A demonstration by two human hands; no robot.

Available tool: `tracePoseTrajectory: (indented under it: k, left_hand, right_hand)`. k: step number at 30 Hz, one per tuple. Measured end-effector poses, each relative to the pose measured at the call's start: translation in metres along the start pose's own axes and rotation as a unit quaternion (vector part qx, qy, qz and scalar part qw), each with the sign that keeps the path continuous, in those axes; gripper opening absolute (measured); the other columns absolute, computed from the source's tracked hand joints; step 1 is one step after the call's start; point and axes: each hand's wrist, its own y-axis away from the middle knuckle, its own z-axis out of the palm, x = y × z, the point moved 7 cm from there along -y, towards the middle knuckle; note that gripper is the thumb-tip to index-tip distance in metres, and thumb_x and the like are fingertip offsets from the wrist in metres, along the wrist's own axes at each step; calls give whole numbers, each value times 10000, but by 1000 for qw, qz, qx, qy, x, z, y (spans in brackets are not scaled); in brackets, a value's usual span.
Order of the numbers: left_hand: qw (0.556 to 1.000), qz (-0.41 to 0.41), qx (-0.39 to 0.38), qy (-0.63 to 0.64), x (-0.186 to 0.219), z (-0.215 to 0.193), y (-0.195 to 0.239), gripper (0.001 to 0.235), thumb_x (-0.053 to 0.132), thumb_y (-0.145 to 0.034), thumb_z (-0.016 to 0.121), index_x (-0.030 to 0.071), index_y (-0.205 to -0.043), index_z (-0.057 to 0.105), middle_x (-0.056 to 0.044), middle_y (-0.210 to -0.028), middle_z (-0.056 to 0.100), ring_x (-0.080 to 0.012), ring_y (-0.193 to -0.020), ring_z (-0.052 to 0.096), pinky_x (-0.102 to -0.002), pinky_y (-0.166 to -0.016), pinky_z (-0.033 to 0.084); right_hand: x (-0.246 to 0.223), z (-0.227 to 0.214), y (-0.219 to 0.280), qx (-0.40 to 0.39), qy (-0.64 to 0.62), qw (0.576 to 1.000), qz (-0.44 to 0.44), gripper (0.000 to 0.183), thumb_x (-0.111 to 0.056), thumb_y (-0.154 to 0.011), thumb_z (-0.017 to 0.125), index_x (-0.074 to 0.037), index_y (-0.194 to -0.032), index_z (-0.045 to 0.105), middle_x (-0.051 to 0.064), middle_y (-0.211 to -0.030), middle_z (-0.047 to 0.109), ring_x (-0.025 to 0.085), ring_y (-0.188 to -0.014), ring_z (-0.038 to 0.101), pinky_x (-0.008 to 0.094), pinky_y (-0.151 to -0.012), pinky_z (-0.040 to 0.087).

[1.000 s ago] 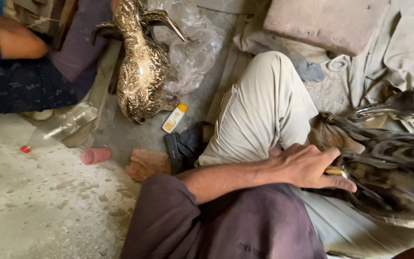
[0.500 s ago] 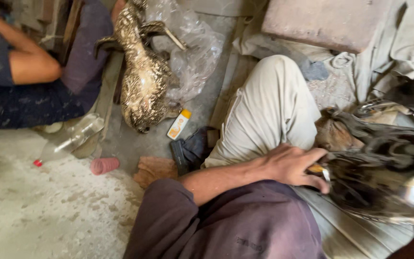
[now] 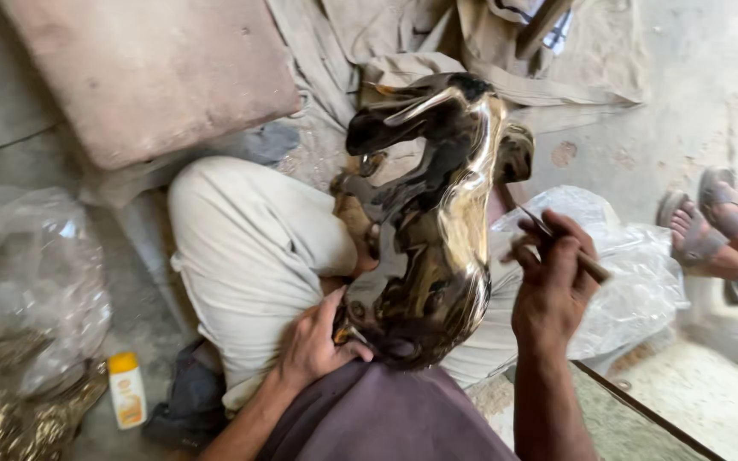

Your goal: The person sits cross-legged on the floor and uses a hammer and chisel to engrave intricate patterns onto a polished metal object. They repeatedly strike the chisel to create detailed designs on the surface.

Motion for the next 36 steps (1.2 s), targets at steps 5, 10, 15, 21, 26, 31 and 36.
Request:
tracePoseTrajectory:
  k: [5,10,15,21,26,31,36]
  left_hand:
    - [998,-26,-50,2,-18,5,8,1164,831,-792,594,-173,-1364,453,-318,-1109,694,-416,-995,738,-466,-853,619]
    - [999,-18,-45,-12,-8,5,4,1136,824,-753,621,-158,-1311,502,-305,-1075,703,-407,-961,737,-463,-820,614]
    - [998,-36,-47,9,9,-2,-9,1095,804,-773,655,-142,-1309,520,-284,-1042,710,-403,-930,737,-465,-798,613]
    - [999,-25,-43,2,26,-7,-25,1080,788,-786,661,-136,-1325,514,-265,-1047,709,-377,-909,738,-441,-772,618]
    - [997,-50,-48,29,30,-9,-32,1037,786,-785,665,-105,-1296,527,-201,-970,716,-335,-849,735,-424,-738,610]
    - [995,-72,-62,23,27,-3,-33,963,812,-731,680,-43,-1151,542,-127,-767,660,-295,-708,696,-416,-635,581]
    - [990,-99,-104,9,20,9,-33,937,799,-722,712,-27,-1126,533,-105,-657,623,-276,-608,684,-422,-565,569]
  right_hand:
    - [-35,11,18,-4,54,997,62,256,-69,-1033,529,90,-1200,641,245,-1012,706,285,-793,724,377,-706,631]
    - [-58,47,44,25,340,930,140,187,-43,-871,666,62,-1020,708,211,-896,739,246,-800,770,328,-705,658]
    - [-62,80,43,-11,444,889,112,185,-88,-864,770,33,-1001,743,161,-883,753,190,-753,732,280,-638,598]
    - [-54,63,36,18,394,919,26,131,-37,-916,710,39,-1017,675,150,-944,728,167,-823,725,274,-735,613]
    - [-44,38,38,47,374,925,48,134,-21,-930,707,33,-1031,636,148,-930,717,179,-818,723,284,-731,612]
    - [-44,28,19,-24,330,942,59,117,-93,-1008,684,4,-1064,650,165,-928,715,223,-795,744,344,-679,636]
    - [-67,71,-75,-156,471,855,-150,245,-198,-1119,475,-13,-1156,631,179,-1091,717,260,-957,736,398,-800,608]
